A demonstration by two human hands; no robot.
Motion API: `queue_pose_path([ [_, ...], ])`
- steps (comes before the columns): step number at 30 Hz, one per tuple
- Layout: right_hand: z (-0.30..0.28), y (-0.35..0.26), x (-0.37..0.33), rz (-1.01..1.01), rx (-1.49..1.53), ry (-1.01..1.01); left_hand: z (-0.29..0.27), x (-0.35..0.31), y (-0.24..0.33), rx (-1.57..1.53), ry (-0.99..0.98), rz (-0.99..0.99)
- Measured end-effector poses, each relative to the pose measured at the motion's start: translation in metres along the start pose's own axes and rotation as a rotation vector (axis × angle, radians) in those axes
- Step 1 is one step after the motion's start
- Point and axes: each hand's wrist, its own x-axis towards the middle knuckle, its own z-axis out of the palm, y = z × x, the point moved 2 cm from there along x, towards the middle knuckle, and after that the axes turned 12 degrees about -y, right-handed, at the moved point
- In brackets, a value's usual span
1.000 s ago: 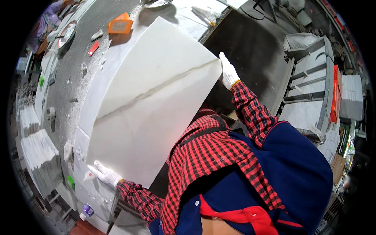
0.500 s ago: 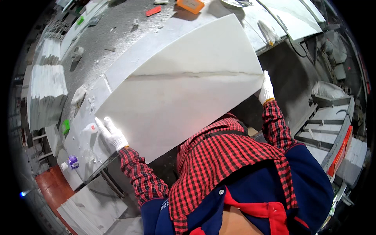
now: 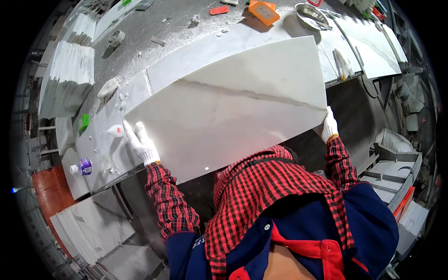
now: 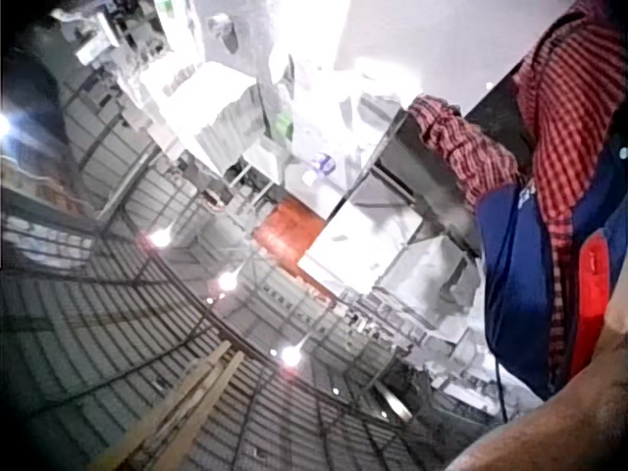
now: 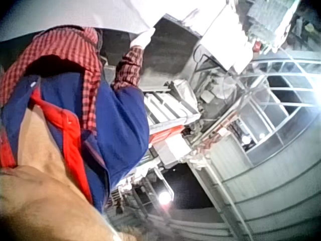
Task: The person applies a white paste to a crack on a large white stone slab using a small bottle, then spreads and smooths the paste with a metal spatula. They repeatedly scrape and wipe the area to blend the repair into the surface.
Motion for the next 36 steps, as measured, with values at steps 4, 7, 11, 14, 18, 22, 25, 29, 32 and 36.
queue_pose_path([
  [4, -0.003, -0.012, -0.008, 0.072, -0.177, 0.000, -0.005, 0.002, -0.007, 0.002, -0.031, -0.095],
  [7, -0.013, -0.022, -0.004, 0.096, -0.358, 0.034, -0.008, 0.000, 0.014, -0.015, -0.078, -0.174],
  [11, -0.013, -0.019, -0.001, -0.064, -0.261, -0.077, -0.006, -0.007, 0.036, 0.271, 0.038, -0.274],
  [14, -0.013, -0.013, 0.009, -0.046, -0.198, -0.004, 0.011, -0.017, 0.058, 0.801, 0.077, 0.085],
  [18, 0.001, -0.018, 0.001, -0.009, -0.207, -0.006, 0.064, -0.068, 0.109, 0.678, -0.273, 0.506],
  [22, -0.001, -0.018, -0.004, -0.033, -0.211, 0.036, 0.111, -0.117, 0.150, 0.332, -0.658, 0.666],
  [25, 0.000, -0.019, -0.009, -0.046, -0.230, 0.051, 0.122, -0.126, 0.156, 0.180, -0.864, 0.714],
  [29, -0.006, -0.020, -0.009, -0.044, -0.267, 0.059, 0.122, -0.122, 0.148, 0.429, -0.749, 0.613],
  [32, -0.009, -0.021, -0.010, -0.061, -0.271, 0.069, 0.113, -0.100, 0.140, 0.646, -0.582, 0.550],
  [36, -0.008, -0.024, -0.014, -0.090, -0.285, 0.069, 0.109, -0.081, 0.139, 0.653, -0.593, 0.520],
])
